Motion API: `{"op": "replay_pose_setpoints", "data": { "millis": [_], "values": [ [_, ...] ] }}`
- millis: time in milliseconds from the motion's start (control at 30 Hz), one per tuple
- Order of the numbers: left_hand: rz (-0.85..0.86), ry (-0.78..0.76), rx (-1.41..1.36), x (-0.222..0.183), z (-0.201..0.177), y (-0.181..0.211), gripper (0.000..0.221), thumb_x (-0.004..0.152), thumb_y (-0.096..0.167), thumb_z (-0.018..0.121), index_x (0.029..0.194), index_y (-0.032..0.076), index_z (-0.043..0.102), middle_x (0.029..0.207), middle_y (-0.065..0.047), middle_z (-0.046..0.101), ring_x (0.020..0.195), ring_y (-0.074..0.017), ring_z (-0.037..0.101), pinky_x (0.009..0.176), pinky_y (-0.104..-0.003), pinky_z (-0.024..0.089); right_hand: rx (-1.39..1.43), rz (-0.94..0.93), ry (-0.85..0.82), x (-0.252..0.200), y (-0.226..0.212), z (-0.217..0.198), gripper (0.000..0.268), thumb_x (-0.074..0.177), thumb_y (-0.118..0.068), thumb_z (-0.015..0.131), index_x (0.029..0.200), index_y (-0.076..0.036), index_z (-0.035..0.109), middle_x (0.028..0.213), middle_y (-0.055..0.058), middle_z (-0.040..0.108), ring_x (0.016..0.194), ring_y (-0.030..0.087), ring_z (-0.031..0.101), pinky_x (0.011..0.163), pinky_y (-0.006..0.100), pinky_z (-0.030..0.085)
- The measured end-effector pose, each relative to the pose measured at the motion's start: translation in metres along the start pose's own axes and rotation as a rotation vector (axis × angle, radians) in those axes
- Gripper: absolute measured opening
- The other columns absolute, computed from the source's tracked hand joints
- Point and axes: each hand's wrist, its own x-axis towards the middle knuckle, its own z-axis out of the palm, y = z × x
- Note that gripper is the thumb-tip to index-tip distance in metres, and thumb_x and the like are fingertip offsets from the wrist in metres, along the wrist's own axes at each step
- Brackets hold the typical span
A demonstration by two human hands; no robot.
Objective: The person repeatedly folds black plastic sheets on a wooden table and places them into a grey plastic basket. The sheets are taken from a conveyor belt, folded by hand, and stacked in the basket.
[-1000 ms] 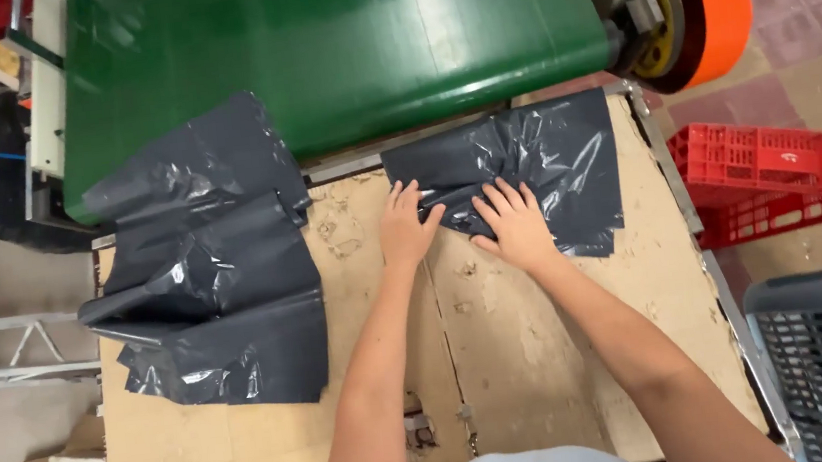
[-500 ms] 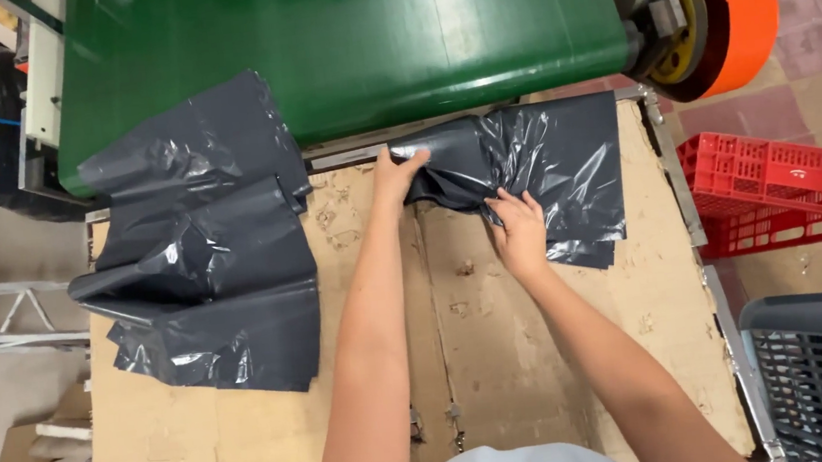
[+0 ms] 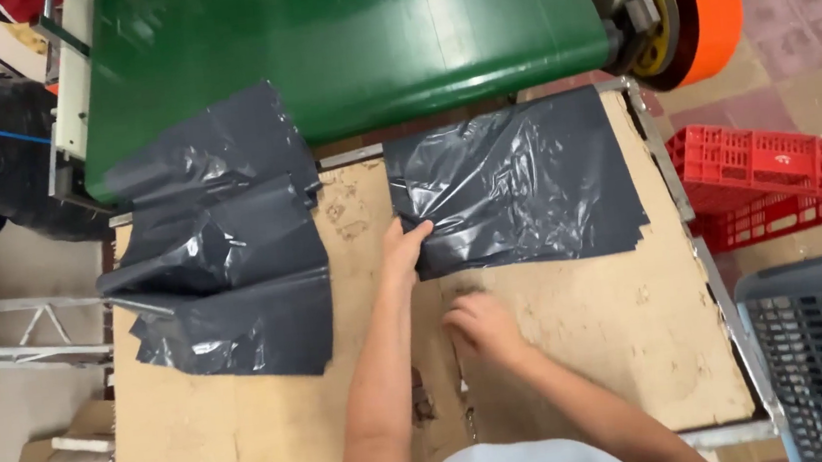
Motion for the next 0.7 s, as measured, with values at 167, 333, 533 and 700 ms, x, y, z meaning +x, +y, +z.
{"op": "replay_pose_setpoints", "data": {
  "millis": [167, 333, 533, 700],
  "values": [
    [0.09, -0.026, -0.007, -0.076, -0.033, 0.003, 0.046, 0.081, 0.017, 0.079, 0.123, 0.002, 0.065, 0.129, -0.024, 0.062, 0.128, -0.0386, 0.054, 0.103, -0.053, 0.045, 0.648, 0.414, -0.193, -0.008, 0.011, 0.068, 0.04, 0.101, -0.04, 0.05, 0.129, -0.015, 0.063, 0.133, 0.016, 0.059, 0.128, 0.036, 0.053, 0.11, 0.055, 0.038],
    [0.03, 0.02, -0.001, -0.166, -0.102, -0.029, 0.041, 0.084, 0.016, 0.077, 0.119, -0.002, 0.065, 0.123, -0.026, 0.063, 0.125, -0.0384, 0.056, 0.097, -0.051, 0.048, 0.783, 0.658, -0.1, -0.011, 0.033, -0.006, 0.052, 0.095, -0.047, 0.06, 0.135, -0.013, 0.058, 0.135, 0.019, 0.056, 0.125, 0.038, 0.054, 0.102, 0.059, 0.042],
    [-0.042, 0.055, 0.038, -0.18, -0.183, -0.143, 0.044, 0.086, 0.018, 0.077, 0.125, 0.002, 0.064, 0.126, -0.028, 0.062, 0.126, -0.0427, 0.056, 0.099, -0.054, 0.048, 0.902, 0.949, -0.033, -0.089, 0.079, -0.114, 0.072, 0.087, -0.055, 0.072, 0.141, -0.012, 0.053, 0.138, 0.023, 0.053, 0.121, 0.041, 0.056, 0.092, 0.063, 0.047],
    [0.065, 0.174, 0.235, -0.18, -0.19, -0.183, 0.044, 0.09, 0.024, 0.066, 0.129, 0.003, 0.061, 0.131, -0.024, 0.06, 0.131, -0.037, 0.052, 0.106, -0.051, 0.043, 0.909, 1.089, 0.041, -0.113, 0.093, -0.093, 0.072, 0.08, -0.046, 0.085, 0.135, -0.011, 0.056, 0.124, 0.026, 0.059, 0.106, 0.043, 0.063, 0.076, 0.065, 0.053]
  ]
}}
